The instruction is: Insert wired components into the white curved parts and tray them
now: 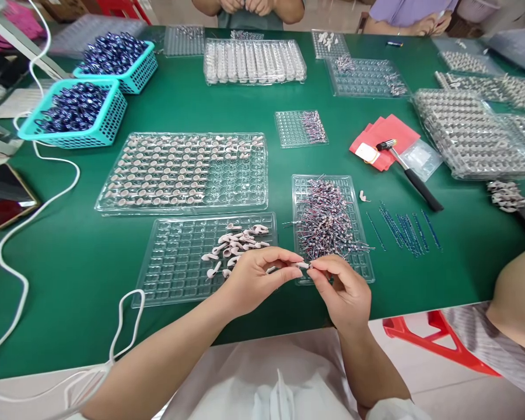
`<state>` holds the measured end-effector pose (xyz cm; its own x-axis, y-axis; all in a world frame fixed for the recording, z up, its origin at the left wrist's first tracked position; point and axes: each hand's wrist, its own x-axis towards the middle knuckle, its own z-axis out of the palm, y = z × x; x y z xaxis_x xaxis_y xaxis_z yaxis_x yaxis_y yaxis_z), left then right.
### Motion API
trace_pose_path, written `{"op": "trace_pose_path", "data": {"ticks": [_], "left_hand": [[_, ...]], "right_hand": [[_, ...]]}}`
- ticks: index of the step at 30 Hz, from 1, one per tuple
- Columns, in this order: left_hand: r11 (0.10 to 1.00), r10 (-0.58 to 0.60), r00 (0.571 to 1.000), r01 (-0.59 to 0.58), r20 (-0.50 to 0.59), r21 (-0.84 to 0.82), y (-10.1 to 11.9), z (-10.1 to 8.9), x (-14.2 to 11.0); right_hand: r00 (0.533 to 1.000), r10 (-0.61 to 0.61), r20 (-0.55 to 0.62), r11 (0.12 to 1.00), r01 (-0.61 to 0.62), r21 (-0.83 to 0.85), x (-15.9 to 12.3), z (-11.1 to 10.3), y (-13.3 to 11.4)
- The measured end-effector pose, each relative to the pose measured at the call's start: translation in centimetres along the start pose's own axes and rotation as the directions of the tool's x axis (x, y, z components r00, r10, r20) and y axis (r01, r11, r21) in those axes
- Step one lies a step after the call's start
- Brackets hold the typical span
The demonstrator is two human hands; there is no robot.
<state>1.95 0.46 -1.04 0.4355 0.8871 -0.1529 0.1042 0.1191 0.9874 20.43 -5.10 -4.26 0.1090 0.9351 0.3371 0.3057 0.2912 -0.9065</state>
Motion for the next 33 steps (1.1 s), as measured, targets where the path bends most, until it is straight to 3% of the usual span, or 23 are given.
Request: {"op": "trace_pose_path", "data": {"ticks": [15,33], "left_hand": [[0.958,0.262,0.965,-0.263,0.026,0.115,-0.22,0.03,-0.07],[0.942,0.3,0.953,-0.302,0.037,0.148,-0.26,0.16,-0.13]], "right_hand": [[0.998,-0.021,0.065,1.0,0.02,0.012,0.16,-0.24,-0.04],[0.997,-0.045,0.057,0.999,0.045,0.011,0.14,-0.15,-0.02]]}}
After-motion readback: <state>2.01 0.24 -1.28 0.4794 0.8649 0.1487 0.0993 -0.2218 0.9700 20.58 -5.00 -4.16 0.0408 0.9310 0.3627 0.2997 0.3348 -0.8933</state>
